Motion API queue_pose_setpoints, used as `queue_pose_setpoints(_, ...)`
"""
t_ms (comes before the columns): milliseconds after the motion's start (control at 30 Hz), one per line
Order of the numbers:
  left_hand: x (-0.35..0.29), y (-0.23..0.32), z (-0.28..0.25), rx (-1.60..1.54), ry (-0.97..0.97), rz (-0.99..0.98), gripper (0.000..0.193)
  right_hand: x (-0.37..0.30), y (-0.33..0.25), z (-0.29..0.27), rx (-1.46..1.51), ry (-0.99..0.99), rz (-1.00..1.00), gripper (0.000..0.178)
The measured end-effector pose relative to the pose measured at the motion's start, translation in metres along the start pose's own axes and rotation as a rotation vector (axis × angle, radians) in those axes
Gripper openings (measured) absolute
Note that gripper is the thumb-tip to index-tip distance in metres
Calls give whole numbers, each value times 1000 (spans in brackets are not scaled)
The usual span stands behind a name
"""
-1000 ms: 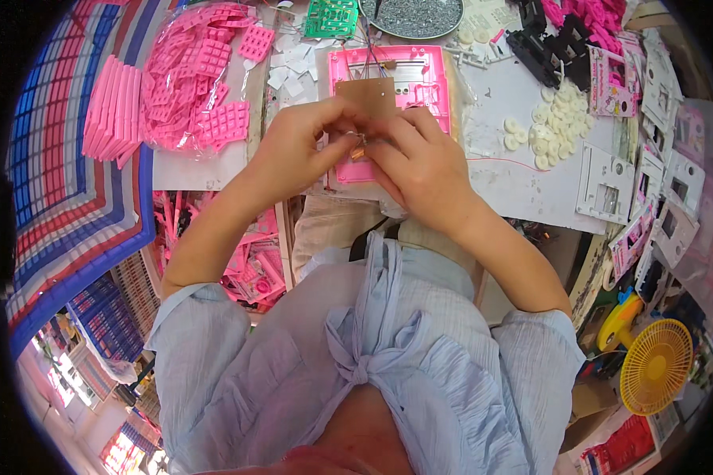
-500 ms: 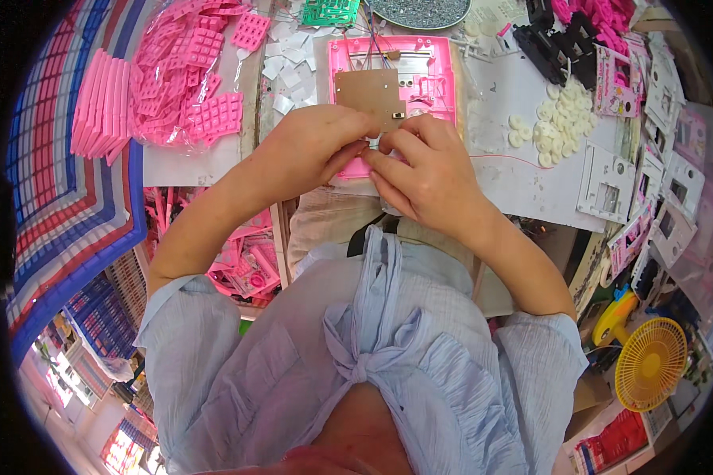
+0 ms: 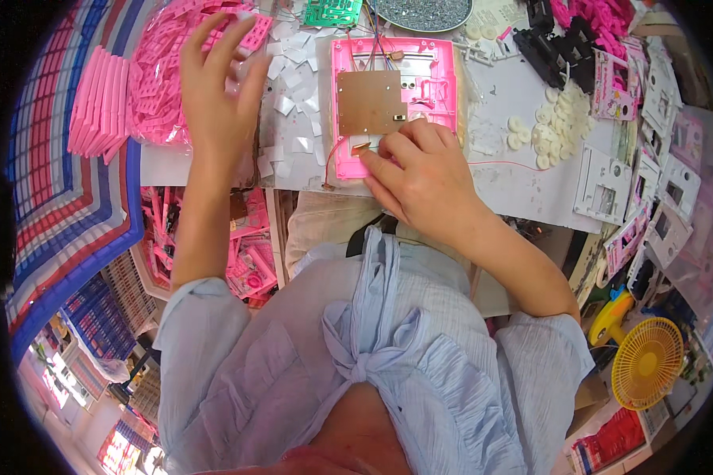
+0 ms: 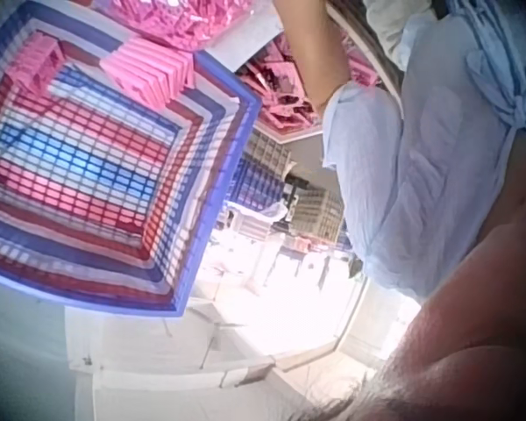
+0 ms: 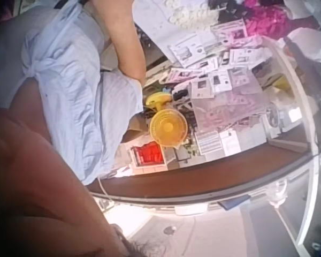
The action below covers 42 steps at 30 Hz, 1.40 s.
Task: Assembling the internal electronic components and housing of a toy kitty-themed safe bank.
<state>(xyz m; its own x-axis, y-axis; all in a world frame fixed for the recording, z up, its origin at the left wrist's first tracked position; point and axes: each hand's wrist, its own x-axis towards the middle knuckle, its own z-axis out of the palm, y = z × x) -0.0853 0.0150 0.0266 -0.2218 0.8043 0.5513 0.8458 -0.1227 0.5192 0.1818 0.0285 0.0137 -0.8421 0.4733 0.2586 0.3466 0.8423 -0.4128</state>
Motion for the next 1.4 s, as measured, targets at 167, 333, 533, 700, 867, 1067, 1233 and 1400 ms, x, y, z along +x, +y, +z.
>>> queue_pose_setpoints(167,-80,28,-13,-202,-477,-66,21,-3,10,7,50,82,-29,26)
queue_pose_setpoints(333,-103,37,-21,-514,-625,-414,8,4,0,10,-56,65,13,33)
queue_pose_setpoints(533,-72,21,-10,-806,-369,-490,7,5,-12,0,-195,-149,30,49)
queue_pose_setpoints(700,-41,26,4,-1101,-492,-779,12,13,3,-13,-118,-252,-86,48)
queue_pose_setpoints(867,-47,35,18,-1167,-462,-707,9,11,13,-15,35,-166,-112,31)
queue_pose_setpoints(1067,-56,53,11,-867,-441,-461,10,1,6,-7,19,-20,-57,22)
queue_pose_setpoints(1233,-60,61,11,-699,-495,-311,9,-26,-1,-57,14,-11,30,18)
queue_pose_setpoints(1400,-56,72,19,-560,-564,-126,10,-79,5,-62,178,-462,393,31)
